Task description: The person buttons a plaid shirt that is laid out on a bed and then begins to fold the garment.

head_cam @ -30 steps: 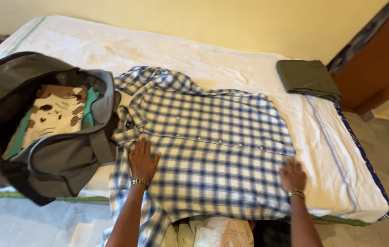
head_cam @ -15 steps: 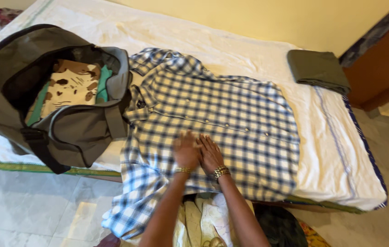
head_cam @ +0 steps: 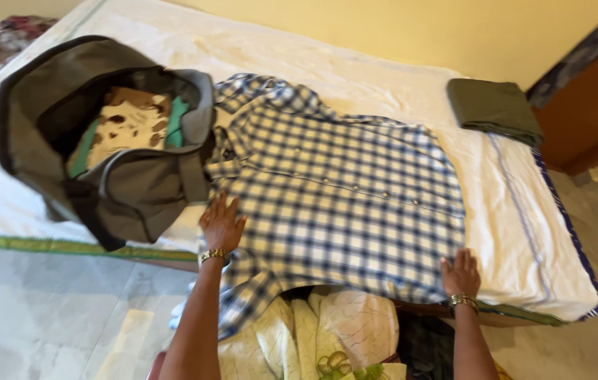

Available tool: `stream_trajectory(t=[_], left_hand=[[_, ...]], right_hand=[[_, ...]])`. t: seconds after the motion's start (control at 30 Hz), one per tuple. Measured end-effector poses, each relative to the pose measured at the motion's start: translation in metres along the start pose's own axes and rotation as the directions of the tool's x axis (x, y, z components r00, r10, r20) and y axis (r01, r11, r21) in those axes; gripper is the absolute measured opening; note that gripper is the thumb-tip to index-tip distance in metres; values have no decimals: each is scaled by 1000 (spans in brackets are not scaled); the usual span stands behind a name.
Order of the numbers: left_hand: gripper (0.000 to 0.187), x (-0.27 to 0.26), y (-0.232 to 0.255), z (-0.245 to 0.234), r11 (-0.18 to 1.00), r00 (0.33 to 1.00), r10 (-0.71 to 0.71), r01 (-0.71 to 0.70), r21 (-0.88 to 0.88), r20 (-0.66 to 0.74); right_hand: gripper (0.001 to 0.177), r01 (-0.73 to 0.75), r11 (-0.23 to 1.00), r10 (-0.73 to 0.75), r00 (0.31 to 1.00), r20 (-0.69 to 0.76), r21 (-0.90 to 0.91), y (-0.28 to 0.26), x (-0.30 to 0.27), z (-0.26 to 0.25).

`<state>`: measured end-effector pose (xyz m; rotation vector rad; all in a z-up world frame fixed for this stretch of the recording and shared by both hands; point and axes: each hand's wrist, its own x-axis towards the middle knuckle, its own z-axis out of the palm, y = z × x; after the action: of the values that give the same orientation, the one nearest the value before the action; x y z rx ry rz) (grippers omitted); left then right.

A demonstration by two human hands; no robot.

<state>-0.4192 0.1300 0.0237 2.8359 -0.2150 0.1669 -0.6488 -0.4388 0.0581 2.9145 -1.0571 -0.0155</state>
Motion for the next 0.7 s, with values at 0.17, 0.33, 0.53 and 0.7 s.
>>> stream_trajectory(t=[0.17,0.33,0.53,0.7], left_hand=[[39,-33,-16,14,776,780,-556,363,-517,-287],[48,-63,-25,9,232,375,-911,811,-538,171],[74,-92,-32,7,369,507,-786,843,-392,352],[43,-113,-29,12,593,661,-750,676,-438,6]], right_hand=[[75,-182,973,202,969,-142,143,-14,-22,-7],[70,-497,682,689,684,-242,537,3,-40,1],[90,-660,-2,437,675,595,751,1,-50,10],[98,-684,-151,98,708,700,713,7,-65,11]])
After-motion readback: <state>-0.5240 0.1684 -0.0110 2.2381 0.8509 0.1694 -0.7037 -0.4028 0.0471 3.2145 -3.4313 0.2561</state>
